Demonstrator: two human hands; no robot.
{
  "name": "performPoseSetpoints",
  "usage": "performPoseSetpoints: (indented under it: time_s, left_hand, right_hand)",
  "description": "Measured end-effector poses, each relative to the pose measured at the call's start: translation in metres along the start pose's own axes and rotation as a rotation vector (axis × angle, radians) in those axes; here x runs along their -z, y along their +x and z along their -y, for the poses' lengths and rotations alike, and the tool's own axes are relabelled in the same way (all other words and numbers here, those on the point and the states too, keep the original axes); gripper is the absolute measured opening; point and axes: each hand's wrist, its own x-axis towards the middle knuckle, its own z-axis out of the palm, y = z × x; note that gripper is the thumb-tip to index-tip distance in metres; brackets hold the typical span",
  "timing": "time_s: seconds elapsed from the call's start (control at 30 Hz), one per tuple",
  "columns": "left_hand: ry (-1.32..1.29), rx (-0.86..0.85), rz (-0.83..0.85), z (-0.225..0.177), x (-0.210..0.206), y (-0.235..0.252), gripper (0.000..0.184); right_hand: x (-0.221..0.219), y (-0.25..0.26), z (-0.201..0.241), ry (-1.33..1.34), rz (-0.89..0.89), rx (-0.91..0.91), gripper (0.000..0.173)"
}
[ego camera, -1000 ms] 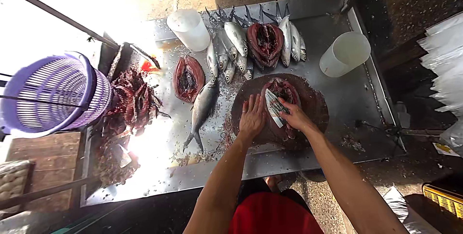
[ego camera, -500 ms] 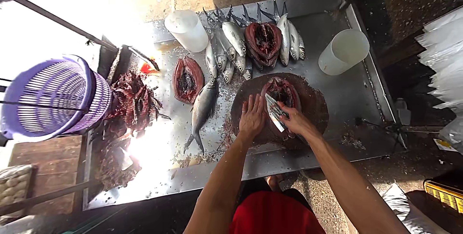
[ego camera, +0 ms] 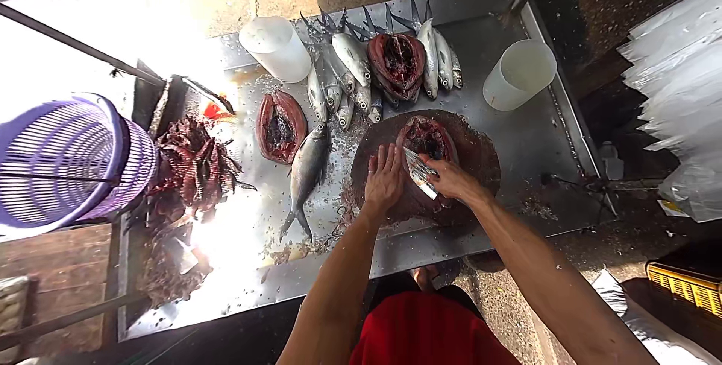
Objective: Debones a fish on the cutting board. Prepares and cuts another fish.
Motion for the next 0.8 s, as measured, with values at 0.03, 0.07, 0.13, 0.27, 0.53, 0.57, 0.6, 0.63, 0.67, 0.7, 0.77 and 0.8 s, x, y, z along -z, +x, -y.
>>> performPoseSetpoints:
  time_s: [0.03, 0.07, 0.13, 0.27, 0.53, 0.57, 0.6, 0.63, 0.67, 0.7, 0.77, 0.8]
  left_hand:
    - [0.000, 0.002, 0.005, 0.000, 0.000, 0.000, 0.062]
    - [-0.003, 0.000, 0.005, 0.000, 0.000, -0.001, 0.062]
    - [-0.006, -0.004, -0.006, 0.001, 0.000, 0.000, 0.062]
    - [0.010, -0.006, -0.022, 0.001, -0.003, -0.001, 0.063]
    - [0.023, -0.020, -0.042, 0.002, -0.005, -0.001, 0.062]
    - [0.022, -0.019, -0.036, 0.002, -0.005, -0.001, 0.062]
    - [0.021, -0.016, -0.027, 0.002, -0.004, -0.001, 0.062]
    - [0.017, -0.013, -0.026, 0.002, -0.004, -0.001, 0.062]
    - [0.015, -0.012, -0.030, 0.002, -0.004, -0.001, 0.062]
    - [0.013, -0.013, -0.034, 0.002, -0.005, -0.001, 0.062]
    - [0.010, -0.013, -0.035, 0.001, -0.005, -0.001, 0.062]
    - [0.011, -0.012, -0.035, 0.001, -0.006, -0.001, 0.062]
  right_hand:
    - [0.000, -0.001, -0.003, -0.021, 0.013, 0.017, 0.060]
    - [0.000, -0.003, -0.006, -0.036, 0.026, 0.036, 0.059]
    - [0.004, -0.007, -0.011, -0.062, 0.051, 0.064, 0.058]
    - [0.006, -0.010, -0.024, -0.134, 0.095, 0.112, 0.060]
    - [0.007, -0.024, -0.053, -0.152, 0.195, 0.221, 0.053]
    - [0.007, -0.025, -0.056, -0.164, 0.203, 0.223, 0.054]
    - [0.006, -0.027, -0.059, -0.179, 0.209, 0.224, 0.055]
    - [0.006, -0.029, -0.061, -0.195, 0.215, 0.223, 0.056]
    - [0.006, -0.031, -0.064, -0.205, 0.221, 0.227, 0.056]
    - [0.006, -0.032, -0.067, -0.210, 0.227, 0.242, 0.056]
    - [0.006, -0.033, -0.076, -0.220, 0.248, 0.270, 0.057]
    - [0.006, -0.034, -0.080, -0.218, 0.253, 0.278, 0.058]
